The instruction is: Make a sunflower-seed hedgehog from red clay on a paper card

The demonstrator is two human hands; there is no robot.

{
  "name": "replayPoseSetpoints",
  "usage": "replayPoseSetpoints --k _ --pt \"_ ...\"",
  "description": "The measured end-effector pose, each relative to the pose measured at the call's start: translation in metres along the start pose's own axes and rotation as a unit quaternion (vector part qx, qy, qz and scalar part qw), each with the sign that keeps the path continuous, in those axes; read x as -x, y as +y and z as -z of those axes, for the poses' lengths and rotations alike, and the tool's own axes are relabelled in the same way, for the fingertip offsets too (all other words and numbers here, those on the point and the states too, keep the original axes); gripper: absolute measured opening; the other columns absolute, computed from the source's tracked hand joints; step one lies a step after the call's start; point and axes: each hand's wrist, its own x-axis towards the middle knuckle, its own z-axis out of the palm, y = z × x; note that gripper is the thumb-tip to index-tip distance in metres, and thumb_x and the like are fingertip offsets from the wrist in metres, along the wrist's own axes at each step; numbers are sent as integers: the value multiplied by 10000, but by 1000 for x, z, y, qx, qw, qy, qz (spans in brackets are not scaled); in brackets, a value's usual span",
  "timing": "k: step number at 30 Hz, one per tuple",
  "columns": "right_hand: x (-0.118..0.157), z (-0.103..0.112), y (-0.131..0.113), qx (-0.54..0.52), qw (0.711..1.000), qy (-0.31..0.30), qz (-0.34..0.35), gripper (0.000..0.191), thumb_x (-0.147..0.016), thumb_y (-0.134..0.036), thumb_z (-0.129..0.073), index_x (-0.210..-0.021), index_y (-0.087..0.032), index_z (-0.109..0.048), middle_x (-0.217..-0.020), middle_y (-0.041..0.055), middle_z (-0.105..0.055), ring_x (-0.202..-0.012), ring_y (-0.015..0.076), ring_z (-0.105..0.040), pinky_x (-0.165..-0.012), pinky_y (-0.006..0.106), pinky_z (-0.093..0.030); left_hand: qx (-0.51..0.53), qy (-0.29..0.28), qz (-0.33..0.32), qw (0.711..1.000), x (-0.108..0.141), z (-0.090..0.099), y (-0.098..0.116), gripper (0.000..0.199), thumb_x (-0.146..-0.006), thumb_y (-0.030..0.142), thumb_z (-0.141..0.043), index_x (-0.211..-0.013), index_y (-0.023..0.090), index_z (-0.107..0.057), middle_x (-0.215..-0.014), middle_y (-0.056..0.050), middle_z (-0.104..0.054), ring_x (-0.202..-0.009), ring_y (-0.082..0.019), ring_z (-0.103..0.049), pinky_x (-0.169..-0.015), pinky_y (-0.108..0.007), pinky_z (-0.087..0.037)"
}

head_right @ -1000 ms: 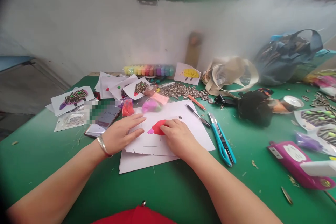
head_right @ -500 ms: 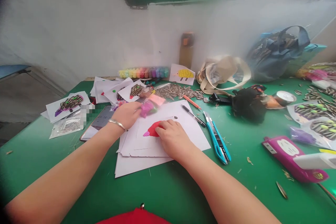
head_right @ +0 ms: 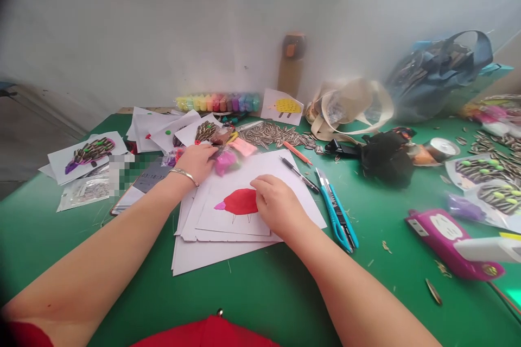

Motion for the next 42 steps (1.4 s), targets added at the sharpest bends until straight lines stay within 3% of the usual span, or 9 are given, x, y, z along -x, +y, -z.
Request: replayPoseSetpoints --k 7,12,15,19,22,26,29,34,42 --pt "-3 -1 2 43 998 -41 -3 323 -887 -100 -414 -1018 -182 -698 -1063 95 -697 -1023 230 -622 -882 357 -502 47 55 37 997 4 3 -2 368 -848 127 -404 -1060 114 -705 -1056 -154 -713 -1036 -303 -635 -952 -426 -444" --pt "-4 -1 2 39 998 -46 0 312 -892 -104 -420 -988 -180 -707 -1051 98 -700 -1018 235 -619 -890 370 -495 115 121 134 977 22 31 -2 365 -879 229 -438 -1115 171 -710 -1148 -101 -707 -1093 -295 -624 -975 -432 -461" --pt "-4 -1 0 28 999 -45 -7 323 -888 -108 -416 -1006 -175 -709 -1068 104 -700 -1030 241 -620 -899 376 -492 201 123 174 956 41 50 5 337 -857 319 -521 -1091 188 -725 -1000 -65 -748 -911 -244 -686 -847 -377 -540" --pt "-3 2 -8 -78 994 9 -82 302 -881 -181 -471 -1085 -194 -693 -1123 83 -695 -1056 229 -623 -925 377 -487 633 12 221 741 66 63 28 409 -692 374 -751 -1034 150 -731 -979 -98 -736 -843 -220 -683 -733 -347 -556" --pt "-3 8 -17 -253 950 24 -180 320 -903 -362 -524 -1148 -216 -668 -1078 68 -707 -967 205 -648 -868 364 -511 714 -96 183 669 78 60 46 387 -663 350 -789 -982 135 -746 -1000 -118 -724 -845 -219 -666 -717 -340 -536" --pt "-4 13 -27 -411 889 -3 -203 343 -879 -475 -564 -1023 -186 -679 -871 39 -697 -744 149 -628 -748 316 -518 727 -160 128 656 82 49 58 285 -719 341 -763 -929 148 -756 -867 -68 -723 -720 -157 -626 -695 -300 -515" --pt "-5 12 -33 -424 880 -10 -213 260 -840 -436 -624 -826 -178 -657 -728 -1 -650 -649 124 -596 -677 280 -504 746 -176 108 634 83 41 60 272 -759 367 -747 -926 152 -748 -821 -50 -715 -677 -132 -611 -657 -261 -509" --pt "-5 6 -36 -420 878 10 -228 236 -830 -409 -631 -781 -179 -648 -691 -11 -625 -643 127 -600 -656 272 -502 767 -221 94 594 83 36 63 292 -794 342 -729 -1021 159 -717 -999 -86 -726 -893 -206 -673 -782 -325 -553" --pt "-2 6 -28 -373 903 11 -211 208 -849 -383 -614 -905 -198 -689 -830 9 -663 -759 141 -591 -718 275 -487 690 -210 101 686 82 45 69 179 -780 306 -669 -791 130 -699 -729 -23 -662 -678 -145 -618 -634 -245 -526"
